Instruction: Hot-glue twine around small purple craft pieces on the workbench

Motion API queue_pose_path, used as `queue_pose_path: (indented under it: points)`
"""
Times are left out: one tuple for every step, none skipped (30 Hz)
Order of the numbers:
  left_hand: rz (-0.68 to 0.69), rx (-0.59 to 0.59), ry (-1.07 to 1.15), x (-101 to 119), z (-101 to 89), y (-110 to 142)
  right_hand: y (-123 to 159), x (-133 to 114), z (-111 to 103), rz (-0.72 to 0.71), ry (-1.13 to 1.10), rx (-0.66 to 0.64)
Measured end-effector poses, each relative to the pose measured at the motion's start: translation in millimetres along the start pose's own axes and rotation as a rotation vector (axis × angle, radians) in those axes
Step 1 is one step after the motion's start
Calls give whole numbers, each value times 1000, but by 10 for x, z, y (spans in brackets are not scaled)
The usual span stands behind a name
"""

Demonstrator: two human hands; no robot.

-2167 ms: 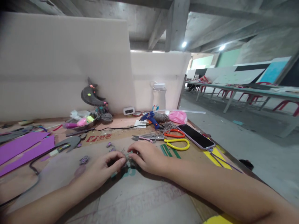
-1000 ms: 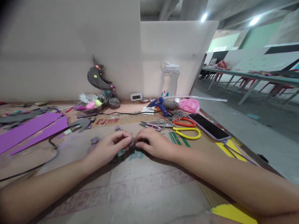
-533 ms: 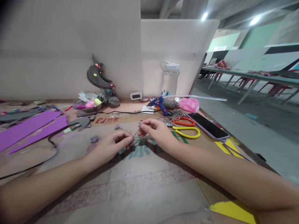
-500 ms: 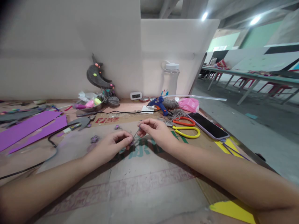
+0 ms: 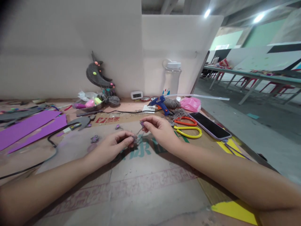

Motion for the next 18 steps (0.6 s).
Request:
queue_pose_path:
  points:
    - [-4, 10, 10, -11, -1, -4, -18, 25, -16, -6, 34, -2]
    - [-8, 17, 21, -19, -1, -8, -36, 54, -33, -15, 76, -6]
    - [-12, 22, 30, -26, -1, -11, -51, 86, -49, -27, 128, -15]
    - [-15, 26, 36, -29, -2, -12, -64, 122, -63, -44, 187, -32]
    - [-21, 30, 36, -31, -4, -12, -72, 159, -71, -64, 254, -61]
    - [-29, 36, 33, -30, -7, -12, -77, 196, -74, -86, 323, -98]
    - [-39, 40, 27, -29, -10, -10, -78, 229, -74, -108, 391, -138]
    - [-51, 40, 21, -27, -12, -7, -78, 254, -74, -132, 451, -171]
    - [-60, 38, 16, -24, -14, -4, -79, 266, -76, -164, 500, -188]
    - [-65, 35, 16, -21, -15, -2, -84, 262, -84, -201, 540, -189]
    - [-66, 32, 16, -17, -15, 0, -95, 245, -98, -243, 571, -176]
    - [-63, 29, 16, -13, -15, 1, -113, 220, -121, -285, 596, -157]
    - [-58, 30, 11, -10, -15, 2, -142, 193, -153, -319, 618, -135]
    - [-51, 35, 3, -7, -16, 2, -182, 173, -198, -341, 640, -110]
    - [-44, 40, -5, -4, -16, 1, -234, 167, -256, -349, 662, -79]
    - [-38, 45, -13, -1, -16, 0, -297, 180, -329, -339, 684, -38]
    - [-32, 51, -20, 2, -16, -1, -366, 214, -413, -318, 713, 10]
    - [-27, 57, -22, 5, -17, -2, -438, 266, -507, -290, 745, 75]
Point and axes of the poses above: each hand's wrist, its own y-axis away from the middle knuckle, its own z-axis out of the palm, x = y × z, the point moved 3 cm from there along -y, towards the middle knuckle, and after that the axes turned 7 degrees about x, right-handed, at the moved point
